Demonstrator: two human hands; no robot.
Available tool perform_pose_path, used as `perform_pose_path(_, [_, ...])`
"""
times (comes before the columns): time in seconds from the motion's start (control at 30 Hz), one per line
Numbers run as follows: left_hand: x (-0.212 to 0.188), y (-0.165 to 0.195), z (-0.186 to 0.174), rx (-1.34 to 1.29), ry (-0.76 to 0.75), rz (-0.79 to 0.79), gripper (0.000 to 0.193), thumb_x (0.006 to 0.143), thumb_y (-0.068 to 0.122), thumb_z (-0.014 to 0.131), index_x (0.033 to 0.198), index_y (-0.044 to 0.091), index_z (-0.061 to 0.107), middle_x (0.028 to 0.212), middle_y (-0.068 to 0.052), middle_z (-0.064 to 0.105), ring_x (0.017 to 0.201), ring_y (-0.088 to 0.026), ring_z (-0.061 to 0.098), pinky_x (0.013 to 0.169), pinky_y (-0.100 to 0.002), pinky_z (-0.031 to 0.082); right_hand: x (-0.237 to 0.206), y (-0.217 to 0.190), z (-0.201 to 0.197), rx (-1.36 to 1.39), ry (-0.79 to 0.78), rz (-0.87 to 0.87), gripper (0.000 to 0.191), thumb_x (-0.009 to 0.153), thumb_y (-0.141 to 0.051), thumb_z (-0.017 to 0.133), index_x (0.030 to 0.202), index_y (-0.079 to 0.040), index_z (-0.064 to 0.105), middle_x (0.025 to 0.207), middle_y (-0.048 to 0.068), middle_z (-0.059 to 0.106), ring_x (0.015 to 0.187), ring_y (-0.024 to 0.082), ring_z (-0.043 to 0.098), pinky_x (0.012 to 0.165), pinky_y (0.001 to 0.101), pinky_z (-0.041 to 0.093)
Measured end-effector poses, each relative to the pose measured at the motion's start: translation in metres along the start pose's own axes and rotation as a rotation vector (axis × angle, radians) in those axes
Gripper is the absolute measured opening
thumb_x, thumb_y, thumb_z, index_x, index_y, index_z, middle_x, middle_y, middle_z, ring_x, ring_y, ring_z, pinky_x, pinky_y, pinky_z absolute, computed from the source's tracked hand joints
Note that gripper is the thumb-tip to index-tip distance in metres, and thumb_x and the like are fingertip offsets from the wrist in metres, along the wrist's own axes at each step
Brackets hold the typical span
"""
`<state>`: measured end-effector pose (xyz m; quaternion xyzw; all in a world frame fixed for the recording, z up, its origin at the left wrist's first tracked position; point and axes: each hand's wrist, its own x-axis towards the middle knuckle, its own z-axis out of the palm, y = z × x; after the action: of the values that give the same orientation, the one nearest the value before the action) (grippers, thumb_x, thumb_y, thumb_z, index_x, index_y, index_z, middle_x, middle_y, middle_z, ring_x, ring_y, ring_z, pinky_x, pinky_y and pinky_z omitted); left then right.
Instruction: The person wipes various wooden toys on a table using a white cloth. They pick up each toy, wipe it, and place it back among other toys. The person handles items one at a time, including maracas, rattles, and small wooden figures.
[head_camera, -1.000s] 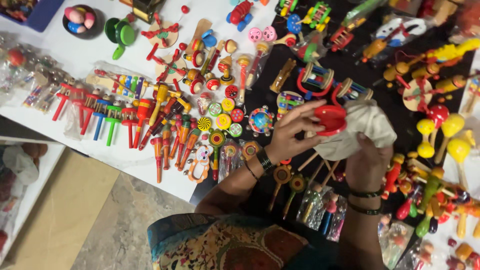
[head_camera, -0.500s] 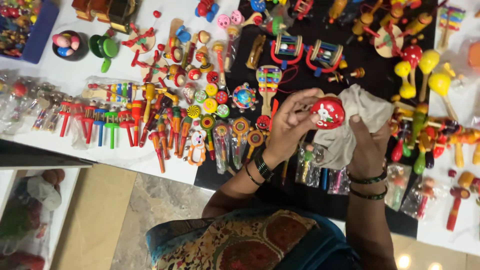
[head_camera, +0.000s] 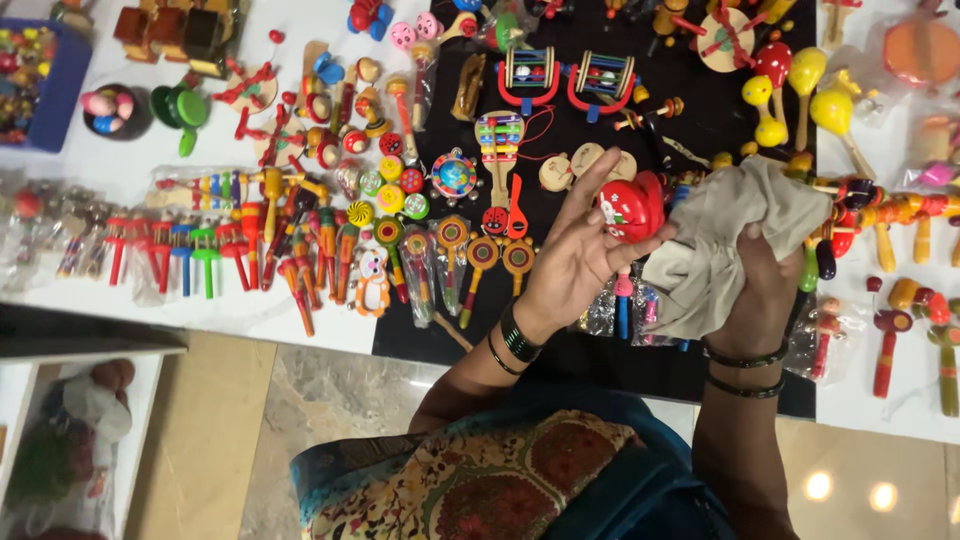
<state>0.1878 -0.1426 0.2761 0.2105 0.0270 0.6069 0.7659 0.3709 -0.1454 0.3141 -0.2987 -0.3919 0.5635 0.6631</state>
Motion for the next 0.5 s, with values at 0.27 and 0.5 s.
perform_pose_path(0.27, [-0.015,-0.016,0.026,-0.066,-0.042,0.072,0.059,0.115,0.025,0.041,0.168,0.015,0.017,0.154,-0.028,0.043,0.129,-0.05,0.06,0.113,-0.047,0.053,0.002,-0.005,-0.02,0.04,-0.156,-0.031,0.052,0.112,-0.007,0.06,0.158,0.008,0.043,0.144,0.018,0.059,0.131,0.025,0.063,0.118,0.0385,0.049])
perform_pose_path(0.5, [-0.038,-0.033,0.03,0.107,-0.038,0.247,0.063,0.109,0.034,0.051,0.162,0.013,0.025,0.151,-0.029,0.046,0.098,-0.029,0.066,0.083,-0.032,0.054,0.009,-0.011,-0.026,0.388,-0.446,0.27,0.053,0.096,-0.019,0.056,0.145,0.001,0.052,0.133,0.023,0.063,0.115,0.036,0.064,0.101,0.0477,0.055])
